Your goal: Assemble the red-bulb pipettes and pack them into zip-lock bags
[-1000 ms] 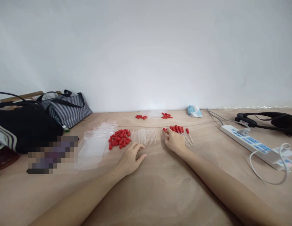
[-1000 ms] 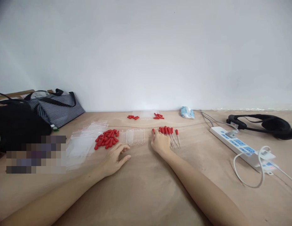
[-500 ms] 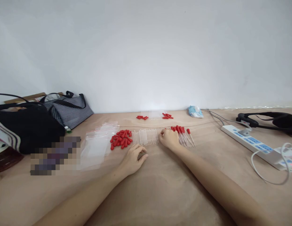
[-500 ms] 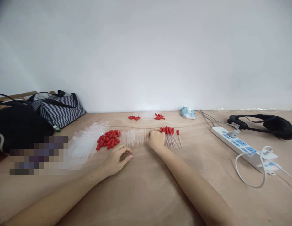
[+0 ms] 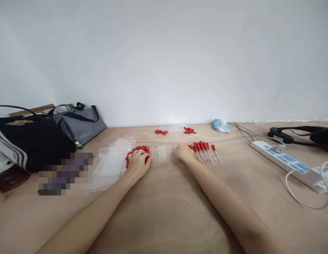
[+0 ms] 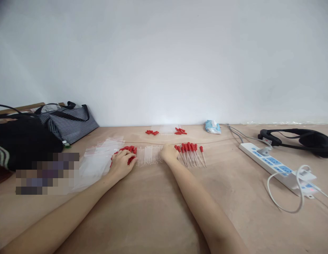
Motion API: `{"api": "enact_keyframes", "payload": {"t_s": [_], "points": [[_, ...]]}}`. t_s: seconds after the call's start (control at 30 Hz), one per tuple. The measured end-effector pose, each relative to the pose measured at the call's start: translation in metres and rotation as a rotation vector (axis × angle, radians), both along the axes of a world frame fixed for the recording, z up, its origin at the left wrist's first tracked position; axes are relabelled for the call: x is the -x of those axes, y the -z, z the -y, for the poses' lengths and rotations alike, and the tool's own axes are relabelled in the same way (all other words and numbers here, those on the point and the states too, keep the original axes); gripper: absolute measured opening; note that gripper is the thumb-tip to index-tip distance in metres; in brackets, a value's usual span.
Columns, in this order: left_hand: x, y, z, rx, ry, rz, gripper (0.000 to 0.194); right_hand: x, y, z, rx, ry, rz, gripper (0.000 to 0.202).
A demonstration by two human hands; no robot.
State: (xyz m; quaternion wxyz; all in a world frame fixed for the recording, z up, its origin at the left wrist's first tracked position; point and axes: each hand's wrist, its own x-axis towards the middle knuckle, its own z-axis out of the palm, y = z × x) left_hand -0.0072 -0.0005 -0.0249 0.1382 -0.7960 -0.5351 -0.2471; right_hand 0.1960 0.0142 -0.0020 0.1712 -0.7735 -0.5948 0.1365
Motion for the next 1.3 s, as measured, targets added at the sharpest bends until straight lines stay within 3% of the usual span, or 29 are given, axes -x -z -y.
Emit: {"api": "enact_keyframes", "payload": {"t_s": [0.2,0.4,0.53,0.7,0.87,0.97,1.1,1.2,1.3], "points": [[-0.002,0.002,0.0,-0.048,0.054,0.022,0.015,-0.012,0.0,0.018,-0.096,-0.015,-0.006,0.029],[-0.001,0.0,0.003,-0.124,0.182,0.093,0.02,-0.045,0.024,0.062,-0.473,-0.322,0.002,0.023],[0.003,0.005,0.001,-0.187,0.292,0.13,0.024,-0.063,0.04,0.084,-0.599,-0.454,0.003,0.021],[0.008,0.007,-0.004,-0.199,0.279,0.149,0.022,-0.067,0.045,0.089,-0.623,-0.501,-0.035,0.02],[0.0,-0.001,0.007,-0.24,0.321,0.354,0.019,-0.065,0.043,0.086,-0.68,-0.515,-0.067,0.015],[-0.01,-0.005,0.026,-0.158,0.507,0.363,0.019,-0.065,0.042,0.088,-0.682,-0.531,-0.13,0.014],[-0.021,-0.009,0.05,0.152,0.826,0.209,0.024,-0.065,0.04,0.089,-0.659,-0.598,-0.148,0.014],[-0.028,-0.012,0.058,0.296,0.831,0.183,0.017,-0.064,0.041,0.09,-0.622,-0.678,-0.08,0.014],[-0.036,-0.011,0.059,0.362,0.728,0.214,0.006,-0.063,0.041,0.091,-0.587,-0.741,-0.03,0.017]]}}
